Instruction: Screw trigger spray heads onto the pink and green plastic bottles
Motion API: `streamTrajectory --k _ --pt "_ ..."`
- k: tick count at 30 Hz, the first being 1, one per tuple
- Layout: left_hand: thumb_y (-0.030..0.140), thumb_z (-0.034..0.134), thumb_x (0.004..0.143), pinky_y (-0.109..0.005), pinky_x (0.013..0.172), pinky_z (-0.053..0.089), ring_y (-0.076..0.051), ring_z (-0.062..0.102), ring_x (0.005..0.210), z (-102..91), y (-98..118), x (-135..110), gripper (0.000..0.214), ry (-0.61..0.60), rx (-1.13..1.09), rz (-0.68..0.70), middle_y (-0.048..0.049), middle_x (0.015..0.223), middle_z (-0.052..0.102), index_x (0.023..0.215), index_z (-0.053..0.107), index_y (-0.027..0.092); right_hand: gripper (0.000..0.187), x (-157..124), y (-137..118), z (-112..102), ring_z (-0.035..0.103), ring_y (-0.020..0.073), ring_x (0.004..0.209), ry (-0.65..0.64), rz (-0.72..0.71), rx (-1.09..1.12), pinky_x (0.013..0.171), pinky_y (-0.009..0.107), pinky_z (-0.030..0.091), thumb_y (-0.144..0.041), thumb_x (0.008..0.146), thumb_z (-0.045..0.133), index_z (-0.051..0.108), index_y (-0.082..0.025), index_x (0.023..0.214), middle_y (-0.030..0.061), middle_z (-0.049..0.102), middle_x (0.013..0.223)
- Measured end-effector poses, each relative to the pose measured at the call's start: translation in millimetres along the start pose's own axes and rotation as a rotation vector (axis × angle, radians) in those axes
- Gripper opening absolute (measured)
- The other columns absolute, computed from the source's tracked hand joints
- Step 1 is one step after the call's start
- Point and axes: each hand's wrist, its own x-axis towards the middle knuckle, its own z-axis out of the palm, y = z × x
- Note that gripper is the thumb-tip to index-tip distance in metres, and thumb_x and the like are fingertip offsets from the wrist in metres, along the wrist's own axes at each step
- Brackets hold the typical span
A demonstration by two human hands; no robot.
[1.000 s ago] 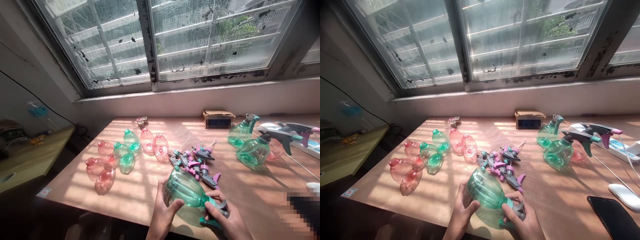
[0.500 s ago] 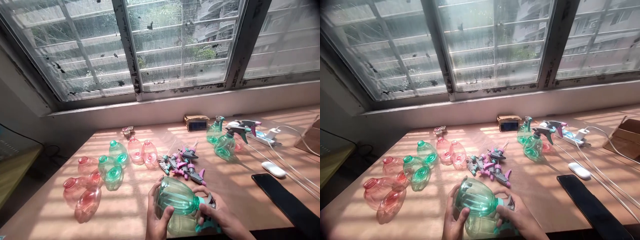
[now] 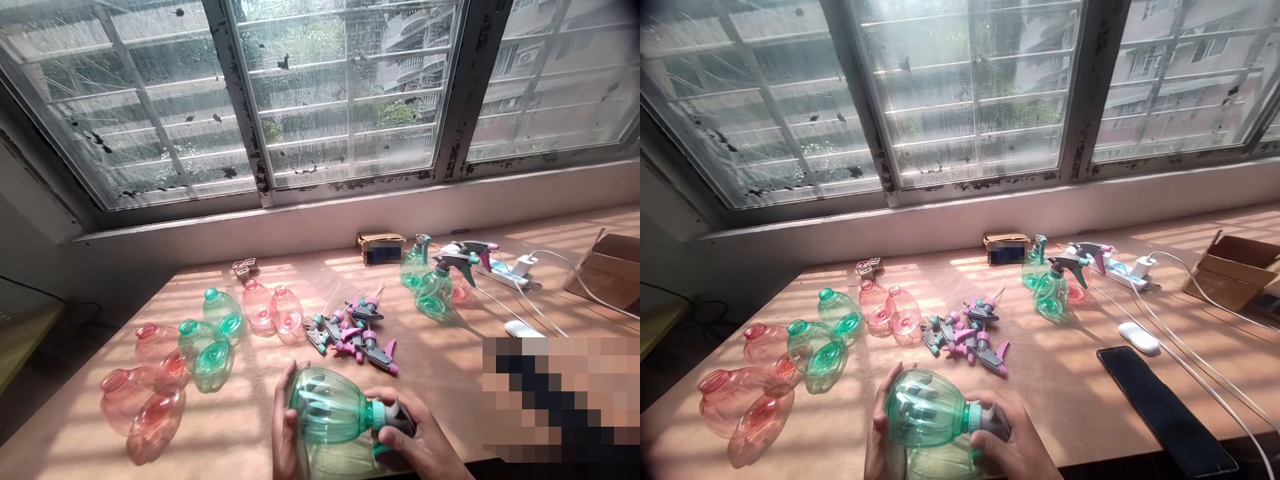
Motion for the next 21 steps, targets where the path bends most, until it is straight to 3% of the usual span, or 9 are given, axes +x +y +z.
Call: streamTrajectory --k 3,6,11,14,18,21 --pt "0.076 0.056 0.085 -0.038 0.097 0.054 -0.034 0.065 0.12 0.7 3.8 0.7 0.073 0.022 0.029 -0.036 -0.011 0.129 0.071 0.135 0.063 0.022 0.059 -2.7 0.2 2.8 0.068 0.026 0.074 0.008 -0.003 -0.075 0.069 0.036 0.052 -0.069 0.081 0.071 0.078 -0.021 0.113 0.0039 0.073 0.082" --pt "0.067 0.06 0.087 -0.036 0.093 0.055 -0.034 0.066 0.116 4.7 6.5 0.5 0.063 0.007 0.049 -0.058 -0.0108 0.126 0.073 0.129 0.068 0.021 0.059 -3.4 2.5 3.9 0.07 0.0264 0.071 0.101 0.027 -0.026 0.068 0.038 0.055 -0.071 0.087 0.061 0.075 -0.021 0.115 0.0036 0.071 0.084" --pt "0.062 0.062 0.086 -0.033 0.084 0.053 -0.031 0.068 0.105 9.9 4.4 -3.7 0.053 0.013 0.07 0.004 -0.007 0.123 0.073 0.122 0.069 0.024 0.059 -3.5 5.9 0.8 0.071 0.0261 0.072 0.165 0.035 0.004 0.065 0.038 0.058 -0.071 0.085 0.065 0.072 -0.021 0.117 0.0037 0.071 0.083" --pt "0.063 0.064 0.084 -0.036 0.088 0.052 -0.033 0.066 0.105 13.4 3.6 -11.2 0.052 0.026 0.088 0.053 -0.006 0.119 0.073 0.12 0.07 0.025 0.058 -2.1 4.5 -3.6 0.073 0.0251 0.069 0.142 0.1 0.07 0.06 0.036 0.058 -0.071 0.086 0.064 0.071 -0.022 0.116 0.0038 0.07 0.084" --pt "0.067 0.066 0.082 -0.044 0.102 0.047 -0.039 0.057 0.119 19.9 9.8 -24.7 0.051 0.057 0.131 0.25 -0.0069 0.121 0.069 0.114 0.071 0.029 0.057 0.6 1.4 -8.1 0.073 0.0247 0.065 0.067 0.102 0.13 0.057 0.033 0.056 -0.071 0.09 0.059 0.07 -0.02 0.113 0.0037 0.071 0.077" --pt "0.064 0.065 0.085 -0.049 0.1 0.047 -0.039 0.059 0.113 21.4 16.4 -29.4 0.047 0.026 0.18 0.434 -0.0107 0.115 0.068 0.116 0.071 0.03 0.062 0.0 0.7 -8.2 0.074 0.0267 0.07 0.029 0.12 0.196 0.059 0.032 0.055 -0.073 0.089 0.057 0.068 -0.019 0.118 0.0031 0.071 0.072"
